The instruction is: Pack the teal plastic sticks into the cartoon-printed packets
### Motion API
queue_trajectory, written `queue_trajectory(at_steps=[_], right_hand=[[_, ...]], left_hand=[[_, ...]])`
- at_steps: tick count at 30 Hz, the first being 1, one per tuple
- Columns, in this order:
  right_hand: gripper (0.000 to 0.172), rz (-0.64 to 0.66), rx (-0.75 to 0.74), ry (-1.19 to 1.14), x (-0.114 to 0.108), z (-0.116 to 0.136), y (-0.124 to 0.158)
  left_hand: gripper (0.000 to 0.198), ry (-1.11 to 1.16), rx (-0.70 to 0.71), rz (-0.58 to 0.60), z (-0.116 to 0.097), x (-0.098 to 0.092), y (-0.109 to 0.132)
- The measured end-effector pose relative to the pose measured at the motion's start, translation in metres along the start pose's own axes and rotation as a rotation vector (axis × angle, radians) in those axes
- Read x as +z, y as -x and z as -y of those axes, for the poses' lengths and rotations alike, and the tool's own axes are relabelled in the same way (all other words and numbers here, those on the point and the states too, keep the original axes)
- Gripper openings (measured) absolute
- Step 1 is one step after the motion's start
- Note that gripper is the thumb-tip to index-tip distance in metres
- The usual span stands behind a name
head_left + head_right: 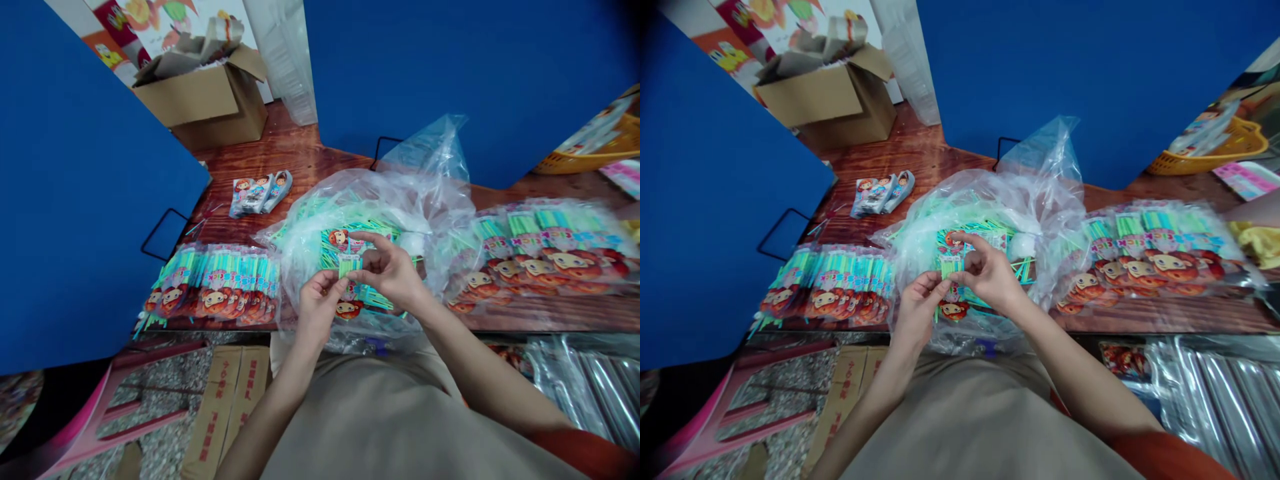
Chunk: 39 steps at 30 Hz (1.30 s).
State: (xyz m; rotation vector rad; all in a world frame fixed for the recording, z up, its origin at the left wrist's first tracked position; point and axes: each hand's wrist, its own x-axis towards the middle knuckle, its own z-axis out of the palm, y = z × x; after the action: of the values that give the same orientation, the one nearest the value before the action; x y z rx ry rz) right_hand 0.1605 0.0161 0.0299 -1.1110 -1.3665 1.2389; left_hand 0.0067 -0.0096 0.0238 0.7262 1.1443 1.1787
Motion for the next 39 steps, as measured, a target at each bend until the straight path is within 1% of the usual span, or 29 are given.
queue_trajectory(at_steps=[3, 6, 9, 11, 14, 17, 19, 25, 30, 34, 37, 39], right_hand=[[0.064, -0.007, -0.001, -0.028, 0.003, -0.001, 0.000], [0.062, 0.005, -0.023, -0.077, 0.007, -0.002, -0.001], [0.068, -0.003, -0.027, -0.170, 0.011, 0.000, -0.001], [0.070, -0.021, -0.025, -0.202, 0.012, 0.002, 0.000], [0.069, -0.038, -0.038, -0.181, 0.012, 0.005, 0.000], [0.069, -0.046, -0.046, -0.153, 0.011, 0.007, -0.001], [0.069, -0.042, -0.044, -0.143, 0.011, 0.007, -0.001], [0.070, -0.065, -0.026, -0.191, 0.015, 0.008, -0.001], [0.066, -0.097, -0.061, -0.180, 0.013, 0.012, 0.002], [0.062, -0.061, -0.089, -0.124, 0.012, 0.014, 0.003], [0.058, -0.061, -0.101, -0.126, 0.014, 0.015, 0.003], [0.058, -0.067, -0.102, -0.141, 0.015, 0.016, 0.003]], left_hand=[[0.031, -0.005, 0.022, -0.009, 0.001, -0.001, 0.000], [0.031, -0.002, 0.033, -0.057, 0.000, 0.000, 0.001], [0.029, 0.023, 0.045, -0.094, -0.002, 0.001, 0.001], [0.028, 0.041, 0.052, -0.097, -0.003, 0.001, 0.002], [0.027, 0.047, 0.030, -0.074, -0.005, 0.001, 0.004], [0.033, 0.045, -0.010, -0.009, -0.006, 0.001, 0.006], [0.036, 0.042, -0.020, 0.012, -0.007, 0.001, 0.006], [0.032, 0.013, 0.006, -0.024, -0.010, 0.000, 0.005], [0.031, 0.022, 0.010, 0.007, -0.013, -0.002, 0.004], [0.031, 0.038, 0.018, 0.049, -0.015, -0.001, 0.004], [0.030, 0.065, 0.040, 0.042, -0.017, 0.000, 0.004], [0.030, 0.073, 0.047, 0.030, -0.018, 0.001, 0.005]])
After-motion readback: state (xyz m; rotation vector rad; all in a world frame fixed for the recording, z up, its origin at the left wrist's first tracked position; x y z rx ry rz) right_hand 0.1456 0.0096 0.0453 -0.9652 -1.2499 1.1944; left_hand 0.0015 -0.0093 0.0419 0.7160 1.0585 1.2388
